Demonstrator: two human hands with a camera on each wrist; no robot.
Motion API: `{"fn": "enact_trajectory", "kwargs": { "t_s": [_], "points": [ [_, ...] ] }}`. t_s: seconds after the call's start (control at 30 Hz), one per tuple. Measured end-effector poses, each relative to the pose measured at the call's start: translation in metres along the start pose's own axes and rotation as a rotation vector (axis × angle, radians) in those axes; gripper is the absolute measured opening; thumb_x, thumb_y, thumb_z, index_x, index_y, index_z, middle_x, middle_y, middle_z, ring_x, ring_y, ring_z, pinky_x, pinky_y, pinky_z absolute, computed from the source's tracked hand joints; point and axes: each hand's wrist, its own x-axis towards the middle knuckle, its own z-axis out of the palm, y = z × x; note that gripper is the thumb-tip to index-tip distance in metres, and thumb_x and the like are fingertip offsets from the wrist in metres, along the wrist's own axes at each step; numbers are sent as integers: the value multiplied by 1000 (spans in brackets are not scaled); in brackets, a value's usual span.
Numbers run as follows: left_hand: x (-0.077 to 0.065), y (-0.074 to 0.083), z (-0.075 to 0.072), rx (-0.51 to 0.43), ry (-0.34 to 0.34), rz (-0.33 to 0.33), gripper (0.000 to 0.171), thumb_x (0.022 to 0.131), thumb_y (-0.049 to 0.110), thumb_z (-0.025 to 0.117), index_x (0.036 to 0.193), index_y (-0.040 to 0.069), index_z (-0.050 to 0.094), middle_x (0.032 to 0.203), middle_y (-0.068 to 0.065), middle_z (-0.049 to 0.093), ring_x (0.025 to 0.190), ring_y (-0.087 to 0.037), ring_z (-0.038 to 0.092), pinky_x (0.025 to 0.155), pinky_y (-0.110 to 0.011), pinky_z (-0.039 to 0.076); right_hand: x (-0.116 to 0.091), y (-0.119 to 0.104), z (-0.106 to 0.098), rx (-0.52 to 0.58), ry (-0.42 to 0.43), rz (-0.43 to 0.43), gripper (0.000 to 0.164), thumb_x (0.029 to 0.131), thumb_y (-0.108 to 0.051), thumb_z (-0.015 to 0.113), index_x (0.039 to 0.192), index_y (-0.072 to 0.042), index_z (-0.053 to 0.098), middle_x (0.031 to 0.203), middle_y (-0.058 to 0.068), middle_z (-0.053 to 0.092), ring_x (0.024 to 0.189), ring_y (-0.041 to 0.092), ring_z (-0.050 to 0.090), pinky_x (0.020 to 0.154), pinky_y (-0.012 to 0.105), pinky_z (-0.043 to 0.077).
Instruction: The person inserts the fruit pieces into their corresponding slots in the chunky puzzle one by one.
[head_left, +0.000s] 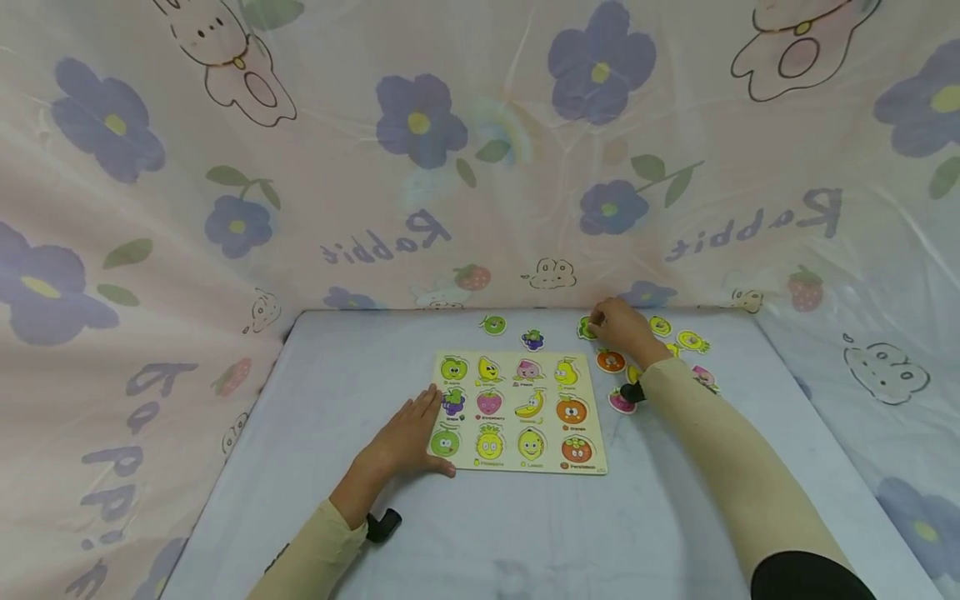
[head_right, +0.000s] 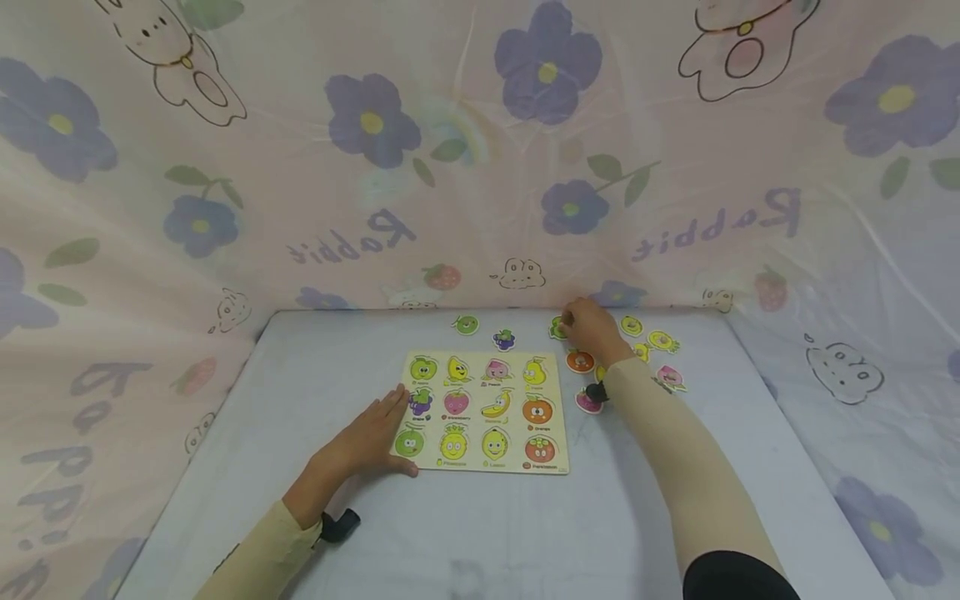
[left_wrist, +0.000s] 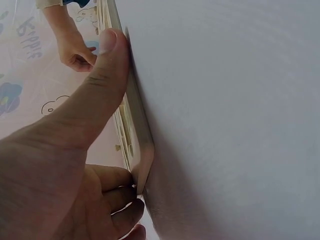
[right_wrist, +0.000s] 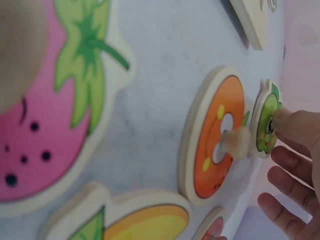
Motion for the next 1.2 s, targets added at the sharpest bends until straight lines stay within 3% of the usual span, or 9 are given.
{"fn": "enact_trajectory", "kwargs": {
  "t_s": [0.73, 1.2],
  "points": [
    [-5, 6, -5, -25, 13, 3, 134, 72, 57, 96, 166, -7, 26, 176, -24, 21, 164, -36, 21, 134, -50, 21, 5, -9, 3, -2, 23, -3, 24, 99, -29, 74, 93, -6, 67, 103, 12, 61, 90, 29, 58, 78, 43, 51],
    [-3, 5, -4, -6, -4, -10, 135, 73, 60, 95, 167, -5, 24, 177, -22, 18, 165, -35, 19, 135, -48, 20, -3, -42, 6, 32, 58, -71, 26, 94, -29, 77, 83, -9, 65, 101, 10, 58, 89, 29, 54, 73, 41, 47]
  ]
}}
